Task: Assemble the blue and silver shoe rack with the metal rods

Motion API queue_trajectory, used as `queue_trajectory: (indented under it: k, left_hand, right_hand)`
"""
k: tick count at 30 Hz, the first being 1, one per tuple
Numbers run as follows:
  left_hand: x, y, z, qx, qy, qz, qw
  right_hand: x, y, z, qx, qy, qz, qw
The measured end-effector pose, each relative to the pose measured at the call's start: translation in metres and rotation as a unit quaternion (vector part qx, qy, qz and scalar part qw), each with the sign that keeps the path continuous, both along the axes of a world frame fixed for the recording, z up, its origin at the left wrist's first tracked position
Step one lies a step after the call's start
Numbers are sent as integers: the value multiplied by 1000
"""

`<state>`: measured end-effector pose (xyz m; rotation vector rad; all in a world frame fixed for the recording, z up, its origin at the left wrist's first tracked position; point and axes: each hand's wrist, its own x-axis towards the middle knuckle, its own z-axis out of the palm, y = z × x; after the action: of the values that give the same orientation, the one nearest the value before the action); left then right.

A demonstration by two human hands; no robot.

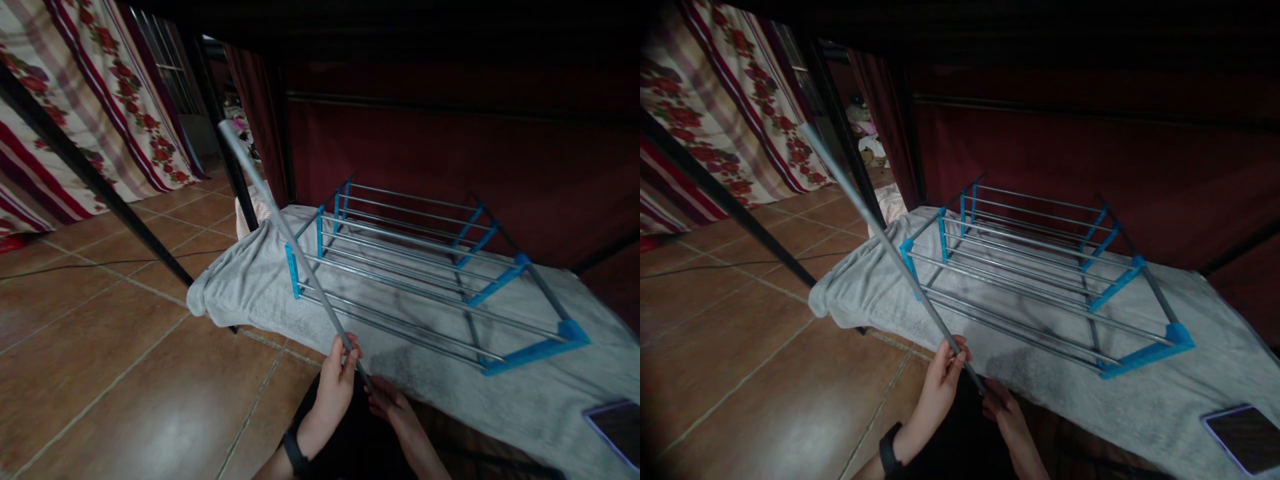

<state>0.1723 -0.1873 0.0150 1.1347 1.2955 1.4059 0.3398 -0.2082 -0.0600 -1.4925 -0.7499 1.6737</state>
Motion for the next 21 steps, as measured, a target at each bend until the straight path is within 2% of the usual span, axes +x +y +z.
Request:
queue_trajectory:
  k: [4, 7, 9, 13, 16, 21]
  left_hand:
    - [-14, 1, 11, 53, 125, -10, 991]
    - [-25, 6, 12, 106, 211, -30, 971]
    - [-31, 9, 11, 131, 294, -68, 944]
    - [-39, 16, 5, 160, 437, -181, 866]
    - [-43, 22, -3, 179, 475, -227, 831]
    - [-50, 35, -12, 171, 496, -230, 820]
  right_hand:
    - [11, -1, -3, 39, -19, -25, 999]
    - [22, 1, 3, 62, -10, -44, 997]
    - [28, 4, 9, 70, -11, -73, 995]
    - [39, 11, 20, 109, -5, -126, 986]
    - [49, 12, 22, 132, 22, -148, 980]
    - [70, 11, 17, 106, 98, -185, 972]
